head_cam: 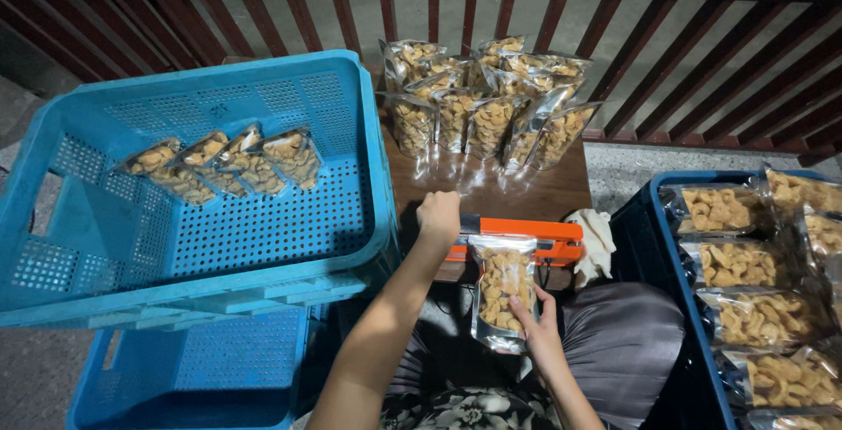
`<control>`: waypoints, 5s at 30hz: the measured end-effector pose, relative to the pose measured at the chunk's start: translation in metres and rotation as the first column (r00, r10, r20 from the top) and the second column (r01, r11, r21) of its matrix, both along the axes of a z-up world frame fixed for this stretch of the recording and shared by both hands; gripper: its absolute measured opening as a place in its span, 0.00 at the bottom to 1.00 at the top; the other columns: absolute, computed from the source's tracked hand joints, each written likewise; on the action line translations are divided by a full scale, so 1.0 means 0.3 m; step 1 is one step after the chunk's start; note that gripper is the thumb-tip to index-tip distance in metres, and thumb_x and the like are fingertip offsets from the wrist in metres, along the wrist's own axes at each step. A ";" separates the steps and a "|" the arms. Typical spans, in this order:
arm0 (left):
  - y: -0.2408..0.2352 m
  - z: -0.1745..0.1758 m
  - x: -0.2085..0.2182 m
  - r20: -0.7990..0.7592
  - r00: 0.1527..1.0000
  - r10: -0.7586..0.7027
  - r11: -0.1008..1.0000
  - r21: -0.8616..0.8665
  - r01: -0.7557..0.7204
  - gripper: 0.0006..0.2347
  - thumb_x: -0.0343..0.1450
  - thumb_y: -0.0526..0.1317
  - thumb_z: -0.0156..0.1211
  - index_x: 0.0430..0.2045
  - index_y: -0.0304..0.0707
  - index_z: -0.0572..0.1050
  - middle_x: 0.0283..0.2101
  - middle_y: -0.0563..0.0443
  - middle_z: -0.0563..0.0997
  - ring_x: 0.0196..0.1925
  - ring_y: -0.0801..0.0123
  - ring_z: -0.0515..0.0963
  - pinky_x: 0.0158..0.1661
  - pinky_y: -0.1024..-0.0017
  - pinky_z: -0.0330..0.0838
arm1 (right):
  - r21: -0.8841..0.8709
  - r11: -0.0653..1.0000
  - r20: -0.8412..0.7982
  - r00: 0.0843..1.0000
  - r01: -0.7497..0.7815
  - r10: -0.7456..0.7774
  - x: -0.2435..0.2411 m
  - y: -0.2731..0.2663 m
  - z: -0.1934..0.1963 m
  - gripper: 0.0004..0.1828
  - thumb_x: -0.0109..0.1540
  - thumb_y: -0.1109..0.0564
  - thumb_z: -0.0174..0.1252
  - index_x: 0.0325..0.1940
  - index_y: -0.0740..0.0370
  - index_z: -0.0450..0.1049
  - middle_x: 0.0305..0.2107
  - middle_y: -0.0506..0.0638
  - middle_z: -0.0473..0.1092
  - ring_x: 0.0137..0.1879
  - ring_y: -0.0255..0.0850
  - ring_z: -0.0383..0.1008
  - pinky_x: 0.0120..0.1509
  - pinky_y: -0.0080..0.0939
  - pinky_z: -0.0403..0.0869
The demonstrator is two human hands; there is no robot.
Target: The person sits on the floor and uses an orange handheld vacuum sealer to seal clear plastic bags filled with snacks. They repeatedly pick up bags, place them in the sealer, and then move the sealed bags into a blue plastic basket.
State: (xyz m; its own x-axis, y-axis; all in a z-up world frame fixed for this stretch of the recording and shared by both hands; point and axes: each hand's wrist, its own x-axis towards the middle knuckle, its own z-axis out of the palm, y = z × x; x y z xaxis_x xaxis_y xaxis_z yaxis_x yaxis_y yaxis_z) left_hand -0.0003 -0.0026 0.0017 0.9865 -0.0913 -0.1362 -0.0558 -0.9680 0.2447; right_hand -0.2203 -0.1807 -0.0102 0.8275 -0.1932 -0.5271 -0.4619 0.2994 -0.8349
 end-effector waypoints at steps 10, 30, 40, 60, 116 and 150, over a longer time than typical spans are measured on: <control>0.084 0.174 -0.116 0.272 0.962 -0.008 0.862 -0.486 0.145 0.13 0.63 0.37 0.68 0.42 0.38 0.81 0.43 0.39 0.82 0.49 0.45 0.79 0.50 0.54 0.74 | 0.094 0.994 -0.082 0.994 -0.063 0.070 -0.023 0.012 0.223 0.34 0.62 0.47 0.56 0.70 0.52 0.55 0.45 0.61 0.75 0.35 0.49 0.81 0.28 0.55 0.82; 0.568 1.198 -0.183 0.451 0.891 -0.048 0.820 -0.492 0.293 0.12 0.68 0.45 0.67 0.35 0.36 0.80 0.31 0.46 0.85 0.33 0.65 0.84 0.35 0.68 0.75 | -0.688 0.694 0.614 0.341 -0.210 0.712 0.434 0.267 0.797 0.45 0.59 0.54 0.68 0.73 0.62 0.52 0.62 0.60 0.62 0.70 0.48 0.61 0.73 0.49 0.61; 0.754 1.049 -0.074 0.578 0.814 0.058 0.997 0.007 -0.076 0.06 0.63 0.42 0.67 0.30 0.48 0.83 0.32 0.43 0.84 0.36 0.45 0.84 0.35 0.49 0.76 | -0.883 0.467 0.469 -0.046 -0.046 0.882 0.959 0.669 1.056 0.22 0.59 0.54 0.67 0.57 0.56 0.71 0.45 0.55 0.76 0.48 0.46 0.80 0.49 0.46 0.79; 0.858 -0.112 0.523 0.595 0.780 -0.194 0.891 0.440 -0.114 0.03 0.69 0.37 0.55 0.31 0.40 0.75 0.28 0.49 0.81 0.24 0.61 0.85 0.21 0.64 0.78 | -0.887 0.451 0.455 0.363 0.100 0.813 1.240 0.539 0.618 0.09 0.66 0.56 0.58 0.46 0.63 0.76 0.41 0.61 0.74 0.49 0.54 0.77 0.53 0.52 0.77; 0.090 -0.018 -0.094 0.581 0.800 -0.147 0.956 -0.123 0.265 0.03 0.64 0.30 0.57 0.24 0.38 0.72 0.34 0.44 0.76 0.41 0.49 0.78 0.37 0.56 0.78 | 0.290 0.955 -0.080 0.993 -0.058 0.085 0.040 0.047 0.164 0.30 0.61 0.48 0.59 0.65 0.56 0.60 0.44 0.53 0.76 0.40 0.39 0.82 0.35 0.41 0.82; 0.009 -0.030 -0.034 0.132 0.991 0.015 1.000 0.006 -0.015 0.06 0.68 0.30 0.59 0.33 0.40 0.81 0.45 0.48 0.80 0.52 0.56 0.80 0.47 0.62 0.79 | 0.111 0.990 -0.078 0.993 -0.084 0.093 0.027 0.033 0.138 0.36 0.60 0.45 0.61 0.69 0.55 0.57 0.38 0.54 0.76 0.29 0.34 0.79 0.23 0.33 0.75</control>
State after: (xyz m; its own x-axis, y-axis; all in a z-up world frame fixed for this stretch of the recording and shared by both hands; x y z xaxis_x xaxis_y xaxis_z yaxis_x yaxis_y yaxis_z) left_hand -0.0105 0.0003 -0.0074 0.9971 -0.0759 -0.0053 -0.0726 -0.9706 0.2294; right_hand -0.2123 -0.1706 0.0313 0.7916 -0.0594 -0.6081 -0.5567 0.3400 -0.7579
